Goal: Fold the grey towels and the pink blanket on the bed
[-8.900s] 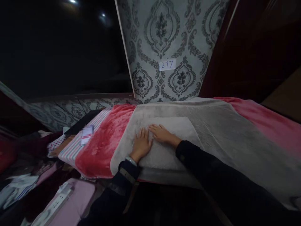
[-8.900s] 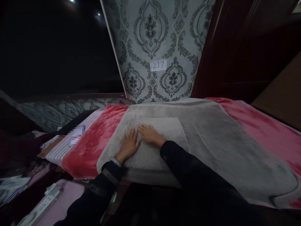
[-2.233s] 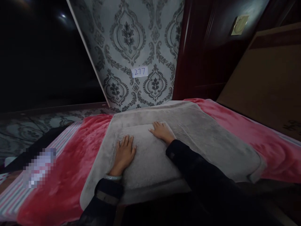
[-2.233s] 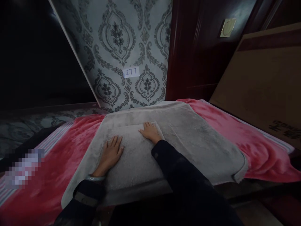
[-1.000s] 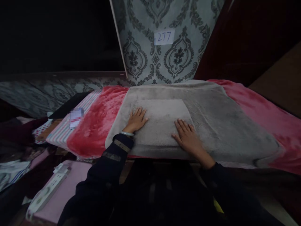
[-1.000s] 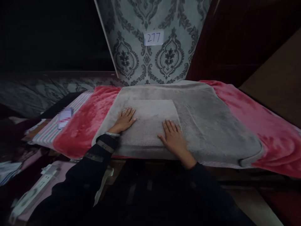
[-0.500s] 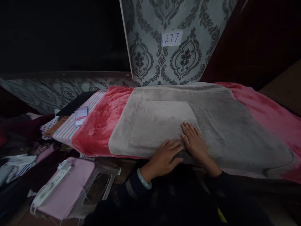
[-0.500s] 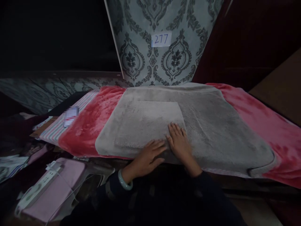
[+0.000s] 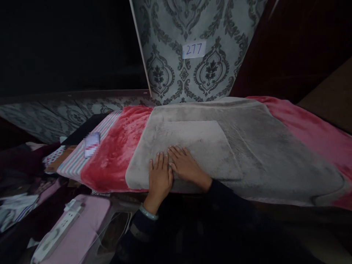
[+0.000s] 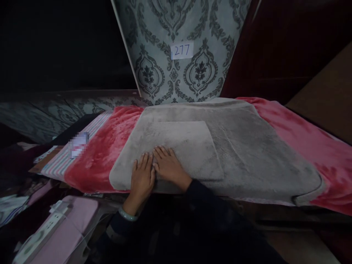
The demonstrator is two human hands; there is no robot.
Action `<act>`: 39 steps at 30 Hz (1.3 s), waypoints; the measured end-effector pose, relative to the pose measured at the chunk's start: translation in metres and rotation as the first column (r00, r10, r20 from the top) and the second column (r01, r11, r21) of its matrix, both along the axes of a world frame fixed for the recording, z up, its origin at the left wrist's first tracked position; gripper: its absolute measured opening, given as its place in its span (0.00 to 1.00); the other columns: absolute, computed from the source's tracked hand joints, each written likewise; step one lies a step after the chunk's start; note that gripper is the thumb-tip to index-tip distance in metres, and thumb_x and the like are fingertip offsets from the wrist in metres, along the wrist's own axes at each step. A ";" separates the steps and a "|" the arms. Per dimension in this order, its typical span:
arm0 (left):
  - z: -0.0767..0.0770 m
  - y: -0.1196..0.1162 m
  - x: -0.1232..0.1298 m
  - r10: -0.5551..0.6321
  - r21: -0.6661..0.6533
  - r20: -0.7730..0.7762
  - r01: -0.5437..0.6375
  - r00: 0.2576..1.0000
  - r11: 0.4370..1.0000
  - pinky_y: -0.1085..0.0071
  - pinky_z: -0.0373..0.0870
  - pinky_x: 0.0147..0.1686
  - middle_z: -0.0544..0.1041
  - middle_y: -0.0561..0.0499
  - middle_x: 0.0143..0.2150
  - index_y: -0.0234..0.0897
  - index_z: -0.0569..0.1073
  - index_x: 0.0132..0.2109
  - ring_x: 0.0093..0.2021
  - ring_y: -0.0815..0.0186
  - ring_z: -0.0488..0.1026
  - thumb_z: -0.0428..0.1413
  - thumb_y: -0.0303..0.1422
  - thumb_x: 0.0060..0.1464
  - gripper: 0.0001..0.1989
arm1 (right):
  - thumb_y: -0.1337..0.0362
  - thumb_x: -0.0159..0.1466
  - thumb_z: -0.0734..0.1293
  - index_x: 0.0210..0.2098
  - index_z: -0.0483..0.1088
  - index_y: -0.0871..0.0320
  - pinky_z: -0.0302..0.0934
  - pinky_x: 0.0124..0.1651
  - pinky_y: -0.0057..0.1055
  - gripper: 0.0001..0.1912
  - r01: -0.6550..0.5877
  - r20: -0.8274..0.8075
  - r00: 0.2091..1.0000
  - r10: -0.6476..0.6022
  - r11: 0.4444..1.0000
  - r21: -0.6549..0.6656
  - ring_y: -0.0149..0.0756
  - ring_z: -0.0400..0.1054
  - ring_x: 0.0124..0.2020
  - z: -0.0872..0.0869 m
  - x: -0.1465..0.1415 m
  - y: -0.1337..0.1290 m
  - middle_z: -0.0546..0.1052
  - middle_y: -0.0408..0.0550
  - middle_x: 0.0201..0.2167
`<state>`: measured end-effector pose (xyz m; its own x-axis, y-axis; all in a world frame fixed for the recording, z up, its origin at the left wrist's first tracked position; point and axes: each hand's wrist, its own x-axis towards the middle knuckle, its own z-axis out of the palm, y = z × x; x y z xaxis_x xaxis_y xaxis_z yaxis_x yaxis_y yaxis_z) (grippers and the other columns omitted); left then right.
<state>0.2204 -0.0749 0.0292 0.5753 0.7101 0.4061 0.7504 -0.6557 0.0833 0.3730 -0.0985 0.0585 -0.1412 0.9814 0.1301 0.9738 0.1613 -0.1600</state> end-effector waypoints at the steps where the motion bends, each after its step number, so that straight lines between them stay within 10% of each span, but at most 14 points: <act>1: -0.002 0.000 0.000 -0.002 0.013 -0.010 0.002 1.000 1.000 0.44 0.57 0.68 0.64 0.36 0.71 0.29 0.66 0.67 0.72 0.50 0.59 0.44 0.32 0.66 0.26 | 0.56 0.74 0.53 0.72 0.56 0.65 0.42 0.74 0.50 0.31 -0.004 0.007 1.000 0.004 1.000 -0.006 0.46 0.44 0.75 -0.002 0.003 -0.001 0.53 0.55 0.73; 13: 0.007 0.007 -0.008 -0.048 -0.061 0.090 0.053 0.995 0.997 0.44 0.64 0.63 0.67 0.37 0.69 0.31 0.70 0.64 0.69 0.48 0.64 0.46 0.33 0.66 0.24 | 0.47 0.73 0.51 0.73 0.55 0.61 0.52 0.70 0.51 0.36 0.207 0.074 0.977 -0.202 0.976 -0.062 0.48 0.48 0.74 -0.015 0.116 -0.064 0.56 0.58 0.72; 21: 0.044 0.078 0.007 -0.095 -0.237 0.013 0.095 0.995 0.967 0.46 0.56 0.69 0.60 0.36 0.73 0.33 0.61 0.70 0.73 0.52 0.56 0.46 0.37 0.67 0.28 | 0.58 0.72 0.52 0.73 0.53 0.64 0.47 0.72 0.52 0.33 0.043 0.089 0.995 -0.039 0.998 -0.048 0.48 0.44 0.74 0.044 0.069 0.040 0.51 0.57 0.74; 28: 0.021 0.079 0.013 -0.059 -0.225 -0.125 0.030 0.990 0.974 0.44 0.56 0.68 0.53 0.36 0.75 0.34 0.58 0.72 0.76 0.51 0.49 0.44 0.38 0.69 0.28 | 0.53 0.74 0.53 0.73 0.52 0.63 0.41 0.73 0.53 0.33 -0.052 0.081 0.995 0.053 0.999 -0.015 0.47 0.43 0.75 0.008 0.051 0.086 0.50 0.55 0.74; 39: 0.015 0.082 0.011 -0.060 -0.186 -0.089 0.043 0.994 0.982 0.46 0.57 0.68 0.54 0.38 0.75 0.36 0.59 0.72 0.75 0.52 0.51 0.44 0.37 0.68 0.28 | 0.47 0.73 0.51 0.74 0.52 0.60 0.45 0.71 0.56 0.36 0.319 0.127 0.942 -0.312 0.947 -0.038 0.50 0.43 0.75 -0.008 0.182 0.031 0.51 0.58 0.74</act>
